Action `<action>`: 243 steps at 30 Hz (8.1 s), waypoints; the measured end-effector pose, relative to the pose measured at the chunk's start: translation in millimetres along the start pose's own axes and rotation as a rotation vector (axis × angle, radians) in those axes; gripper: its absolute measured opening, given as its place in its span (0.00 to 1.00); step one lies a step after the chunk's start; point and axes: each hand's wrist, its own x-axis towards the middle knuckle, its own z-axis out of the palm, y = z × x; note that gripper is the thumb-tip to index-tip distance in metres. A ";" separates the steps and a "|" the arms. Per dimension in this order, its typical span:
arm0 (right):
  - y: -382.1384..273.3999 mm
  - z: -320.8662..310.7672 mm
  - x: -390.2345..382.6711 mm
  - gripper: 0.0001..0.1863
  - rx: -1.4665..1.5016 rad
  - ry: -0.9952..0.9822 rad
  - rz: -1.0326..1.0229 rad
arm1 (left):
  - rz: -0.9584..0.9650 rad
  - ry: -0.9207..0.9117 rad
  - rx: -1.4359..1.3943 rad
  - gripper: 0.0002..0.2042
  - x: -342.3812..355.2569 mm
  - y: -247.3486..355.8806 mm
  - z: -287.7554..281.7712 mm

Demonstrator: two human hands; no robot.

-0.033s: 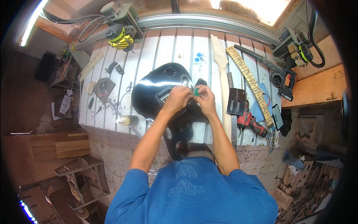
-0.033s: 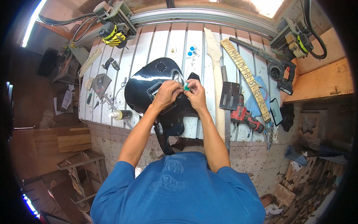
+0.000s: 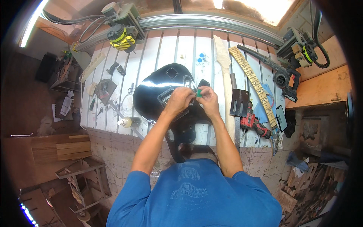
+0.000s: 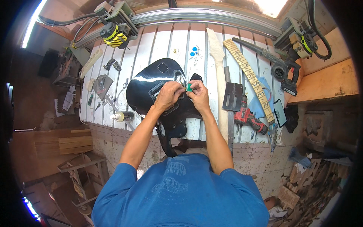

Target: The person works on the internal components of an electric guitar body on a workbench, using a screwdriver to remove screws and then handling electronic parts including a potentiometer and wiring.

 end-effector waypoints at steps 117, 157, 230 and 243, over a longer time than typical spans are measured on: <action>-6.8 3.0 -6.3 0.18 0.056 -0.024 0.026 | -0.113 -0.070 -0.082 0.06 -1.2 -12.9 1.4; -9.6 13.4 1.4 0.22 0.082 -0.055 0.108 | -0.147 -0.094 -0.136 0.06 6.1 -16.1 -18.9; -30.2 10.1 11.3 0.26 -0.255 -0.230 -0.003 | -0.153 -0.214 -0.127 0.06 13.9 -15.4 -23.5; -27.2 19.2 4.4 0.24 -0.221 -0.112 -0.049 | -0.150 -0.152 -0.141 0.07 9.1 -13.5 -17.3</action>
